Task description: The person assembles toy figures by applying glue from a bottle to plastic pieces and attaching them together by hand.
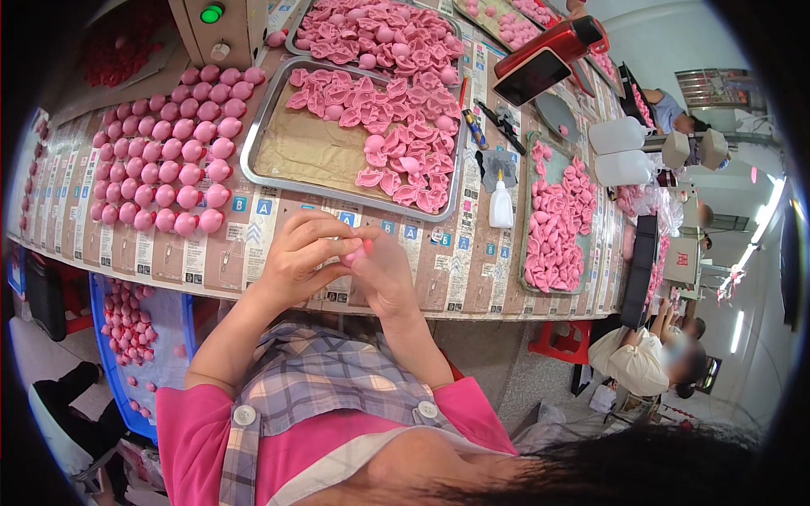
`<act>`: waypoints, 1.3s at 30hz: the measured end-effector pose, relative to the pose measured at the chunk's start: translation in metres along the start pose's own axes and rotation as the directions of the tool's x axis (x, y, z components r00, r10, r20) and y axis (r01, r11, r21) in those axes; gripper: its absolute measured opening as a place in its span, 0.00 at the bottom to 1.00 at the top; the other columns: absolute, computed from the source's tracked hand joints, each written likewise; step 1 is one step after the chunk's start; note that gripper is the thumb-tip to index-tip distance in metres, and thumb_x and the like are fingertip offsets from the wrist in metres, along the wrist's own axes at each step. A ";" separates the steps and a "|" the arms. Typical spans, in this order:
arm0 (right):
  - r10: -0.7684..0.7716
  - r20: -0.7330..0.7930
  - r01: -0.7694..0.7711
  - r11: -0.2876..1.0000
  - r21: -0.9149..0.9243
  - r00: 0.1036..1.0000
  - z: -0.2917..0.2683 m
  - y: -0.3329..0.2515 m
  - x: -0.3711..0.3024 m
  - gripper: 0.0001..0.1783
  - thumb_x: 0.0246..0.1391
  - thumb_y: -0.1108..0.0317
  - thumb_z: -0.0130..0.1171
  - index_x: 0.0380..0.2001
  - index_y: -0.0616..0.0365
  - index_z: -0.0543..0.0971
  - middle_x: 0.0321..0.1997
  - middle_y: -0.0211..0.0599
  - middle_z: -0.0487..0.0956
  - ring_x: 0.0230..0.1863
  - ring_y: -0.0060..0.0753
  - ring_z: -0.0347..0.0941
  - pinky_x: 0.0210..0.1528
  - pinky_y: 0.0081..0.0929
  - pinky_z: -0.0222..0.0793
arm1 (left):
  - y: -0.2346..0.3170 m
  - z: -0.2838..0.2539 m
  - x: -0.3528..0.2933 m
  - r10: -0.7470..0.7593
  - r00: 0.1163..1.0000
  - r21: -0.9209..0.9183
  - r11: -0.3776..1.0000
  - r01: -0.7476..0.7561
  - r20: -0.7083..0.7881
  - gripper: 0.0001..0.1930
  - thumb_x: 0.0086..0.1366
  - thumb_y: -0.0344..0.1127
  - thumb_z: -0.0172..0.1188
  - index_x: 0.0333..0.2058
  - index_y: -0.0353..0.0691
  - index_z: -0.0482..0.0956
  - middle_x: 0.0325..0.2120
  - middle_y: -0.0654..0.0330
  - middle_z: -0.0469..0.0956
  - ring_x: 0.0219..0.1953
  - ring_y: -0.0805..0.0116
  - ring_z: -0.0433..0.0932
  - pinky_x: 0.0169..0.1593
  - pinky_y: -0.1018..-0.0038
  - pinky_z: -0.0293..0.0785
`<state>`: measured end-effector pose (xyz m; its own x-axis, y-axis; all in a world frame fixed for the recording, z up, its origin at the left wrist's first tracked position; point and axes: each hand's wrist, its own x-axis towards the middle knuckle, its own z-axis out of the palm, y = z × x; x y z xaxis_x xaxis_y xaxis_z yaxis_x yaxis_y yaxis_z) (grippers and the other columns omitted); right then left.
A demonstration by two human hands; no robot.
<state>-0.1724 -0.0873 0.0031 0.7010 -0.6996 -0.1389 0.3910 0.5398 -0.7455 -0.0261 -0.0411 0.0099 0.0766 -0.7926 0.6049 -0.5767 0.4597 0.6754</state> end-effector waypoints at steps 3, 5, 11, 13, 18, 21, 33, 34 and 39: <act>-0.001 0.019 0.001 1.000 -0.004 1.000 -0.001 0.001 0.000 0.19 0.45 0.74 0.54 0.42 0.62 0.66 0.37 0.32 0.70 0.39 0.20 0.66 0.42 0.18 0.62 | 0.001 0.000 0.000 0.019 1.000 0.027 0.999 -0.019 -0.009 0.18 0.34 0.30 0.65 0.29 0.42 0.75 0.31 0.64 0.73 0.35 0.63 0.70 0.39 0.70 0.66; -0.003 0.013 0.003 1.000 0.000 1.000 -0.001 0.001 -0.001 0.19 0.45 0.74 0.54 0.42 0.62 0.66 0.37 0.32 0.70 0.38 0.20 0.66 0.42 0.17 0.62 | 0.001 0.000 0.000 0.024 1.000 0.036 0.999 -0.024 -0.006 0.17 0.34 0.30 0.65 0.29 0.42 0.75 0.31 0.64 0.73 0.35 0.63 0.70 0.39 0.71 0.66; -0.008 0.016 0.008 1.000 -0.013 1.000 0.000 0.000 0.000 0.18 0.45 0.73 0.54 0.42 0.63 0.66 0.37 0.33 0.69 0.39 0.20 0.66 0.42 0.18 0.61 | 0.002 0.000 0.001 0.033 0.999 0.052 0.998 -0.032 -0.006 0.17 0.33 0.29 0.66 0.28 0.42 0.75 0.31 0.64 0.73 0.36 0.63 0.70 0.39 0.71 0.67; -0.003 0.015 0.003 1.000 -0.009 1.000 0.000 0.001 0.000 0.19 0.44 0.72 0.54 0.42 0.63 0.66 0.37 0.33 0.69 0.39 0.20 0.66 0.43 0.18 0.61 | 0.002 0.000 0.000 0.038 0.999 0.055 0.998 -0.037 -0.005 0.18 0.33 0.29 0.66 0.28 0.42 0.75 0.31 0.64 0.73 0.35 0.63 0.70 0.38 0.71 0.67; 0.002 0.009 -0.002 1.000 0.008 1.000 0.001 0.001 0.000 0.19 0.44 0.72 0.54 0.41 0.63 0.66 0.37 0.33 0.69 0.38 0.20 0.66 0.42 0.18 0.62 | 0.002 -0.001 0.002 0.052 0.999 0.058 0.997 -0.052 0.001 0.18 0.33 0.29 0.66 0.28 0.41 0.75 0.30 0.63 0.73 0.35 0.63 0.70 0.38 0.71 0.67; 0.004 0.001 -0.004 1.000 0.011 1.000 0.001 0.002 0.001 0.19 0.44 0.72 0.54 0.41 0.63 0.66 0.37 0.33 0.69 0.38 0.20 0.66 0.42 0.18 0.63 | 0.002 -0.001 0.002 0.065 0.998 0.052 0.997 -0.065 -0.001 0.18 0.33 0.29 0.66 0.28 0.41 0.74 0.30 0.63 0.73 0.35 0.63 0.70 0.37 0.72 0.68; 0.013 -0.026 -0.013 1.000 -0.001 1.000 0.000 0.006 0.003 0.18 0.44 0.72 0.54 0.40 0.63 0.67 0.36 0.33 0.70 0.38 0.21 0.66 0.42 0.19 0.64 | -0.002 0.001 -0.002 0.102 0.995 0.091 0.991 -0.101 -0.004 0.18 0.35 0.31 0.66 0.30 0.41 0.74 0.30 0.63 0.72 0.34 0.63 0.70 0.36 0.71 0.68; 0.010 -0.023 -0.010 1.000 0.005 1.000 0.000 0.006 0.003 0.18 0.44 0.72 0.54 0.40 0.63 0.67 0.36 0.33 0.70 0.38 0.21 0.66 0.42 0.19 0.64 | -0.002 0.001 -0.001 0.102 0.995 0.096 0.990 -0.101 -0.004 0.18 0.34 0.32 0.66 0.30 0.42 0.74 0.30 0.63 0.72 0.34 0.63 0.70 0.36 0.71 0.68; 0.001 -0.026 0.000 1.000 0.014 1.000 0.000 0.005 0.002 0.17 0.44 0.73 0.54 0.40 0.63 0.67 0.36 0.33 0.70 0.38 0.20 0.66 0.42 0.19 0.64 | -0.002 0.002 -0.001 0.107 0.994 0.103 0.989 -0.106 -0.001 0.19 0.34 0.32 0.66 0.30 0.42 0.74 0.30 0.63 0.72 0.34 0.63 0.70 0.36 0.71 0.68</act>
<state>-0.1688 -0.0859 -0.0008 0.6858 -0.7108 -0.1561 0.3989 0.5465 -0.7363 -0.0271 -0.0419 0.0071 0.0152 -0.7388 0.6737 -0.6619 0.4975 0.5606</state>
